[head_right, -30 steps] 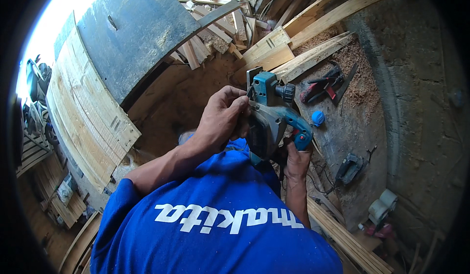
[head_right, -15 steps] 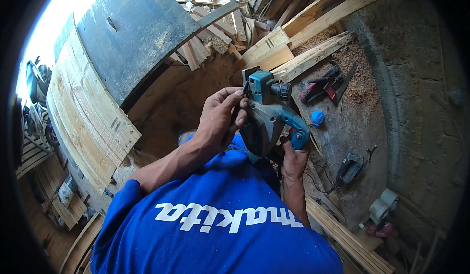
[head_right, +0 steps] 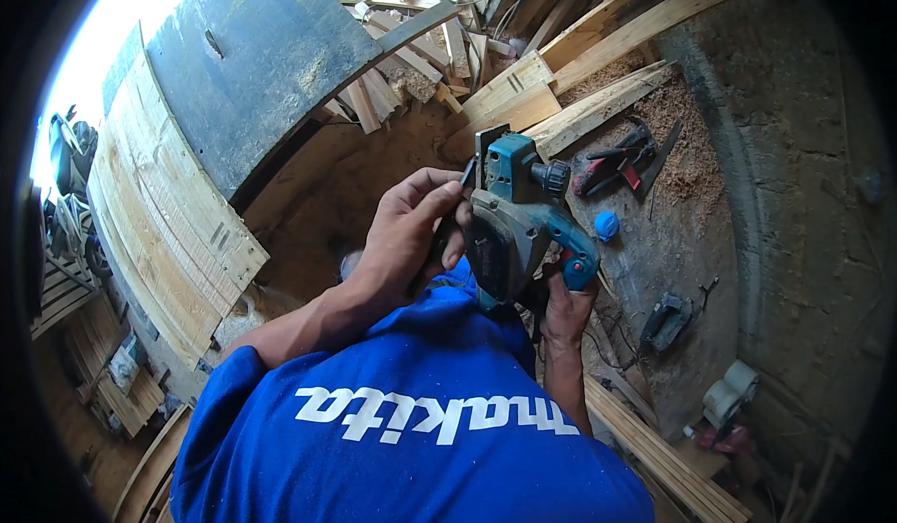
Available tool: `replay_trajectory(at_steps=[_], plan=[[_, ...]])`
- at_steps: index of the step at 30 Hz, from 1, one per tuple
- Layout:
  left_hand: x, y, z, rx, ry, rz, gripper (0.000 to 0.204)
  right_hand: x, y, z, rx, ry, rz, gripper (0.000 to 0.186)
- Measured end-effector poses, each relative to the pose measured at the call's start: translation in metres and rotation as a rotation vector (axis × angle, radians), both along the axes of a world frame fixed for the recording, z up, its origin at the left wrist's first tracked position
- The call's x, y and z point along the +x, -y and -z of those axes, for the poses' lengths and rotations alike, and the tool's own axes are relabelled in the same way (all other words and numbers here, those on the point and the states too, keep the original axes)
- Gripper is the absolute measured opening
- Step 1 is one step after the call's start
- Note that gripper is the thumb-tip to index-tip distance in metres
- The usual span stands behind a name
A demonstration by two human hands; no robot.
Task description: The person marks and measures wooden planks on a workbench using a pencil, tape measure, and carpenter's square, then cuts them with a jigsaw and planes them with a power planer.
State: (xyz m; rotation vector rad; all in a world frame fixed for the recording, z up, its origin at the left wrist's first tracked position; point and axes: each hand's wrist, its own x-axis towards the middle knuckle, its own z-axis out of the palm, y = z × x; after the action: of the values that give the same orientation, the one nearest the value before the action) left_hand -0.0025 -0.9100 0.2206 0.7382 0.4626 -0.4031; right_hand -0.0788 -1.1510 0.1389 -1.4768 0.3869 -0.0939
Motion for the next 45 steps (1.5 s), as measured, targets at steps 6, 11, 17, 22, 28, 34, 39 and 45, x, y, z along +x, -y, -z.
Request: replay_trajectory(at_steps=[6, 11, 17, 22, 28, 34, 39, 45], plan=[[0.004, -0.006, 0.004, 0.142, 0.033, 0.166, 0.023, 0.001, 0.002, 0.005, 0.062, 0.016, 0.013, 0.029], [0.021, -0.027, 0.007, 0.316, 0.171, 0.375, 0.02, 0.0, 0.01, 0.006, 0.043, -0.002, -0.031, 0.03], [0.06, -0.064, 0.006, 0.397, 0.248, 0.789, 0.02, -0.002, 0.01, 0.006, 0.02, 0.001, -0.073, 0.026], [0.026, -0.013, 0.018, 0.353, 0.106, 0.308, 0.021, -0.001, 0.002, 0.006, -0.011, 0.014, -0.027, 0.025], [0.003, 0.031, 0.02, 0.259, 0.021, -0.096, 0.02, -0.003, -0.012, 0.01, -0.097, 0.047, 0.045, 0.019], [-0.002, 0.032, 0.0, 0.094, -0.131, -0.215, 0.017, -0.003, -0.013, 0.002, -0.151, 0.059, 0.012, 0.021], [-0.008, 0.034, 0.005, 0.002, -0.08, -0.247, 0.014, -0.002, -0.014, 0.002, -0.058, 0.059, 0.04, 0.019], [-0.018, 0.016, 0.001, 0.134, 0.155, -0.21, 0.017, 0.009, -0.009, 0.004, 0.097, 0.057, 0.122, 0.021]])
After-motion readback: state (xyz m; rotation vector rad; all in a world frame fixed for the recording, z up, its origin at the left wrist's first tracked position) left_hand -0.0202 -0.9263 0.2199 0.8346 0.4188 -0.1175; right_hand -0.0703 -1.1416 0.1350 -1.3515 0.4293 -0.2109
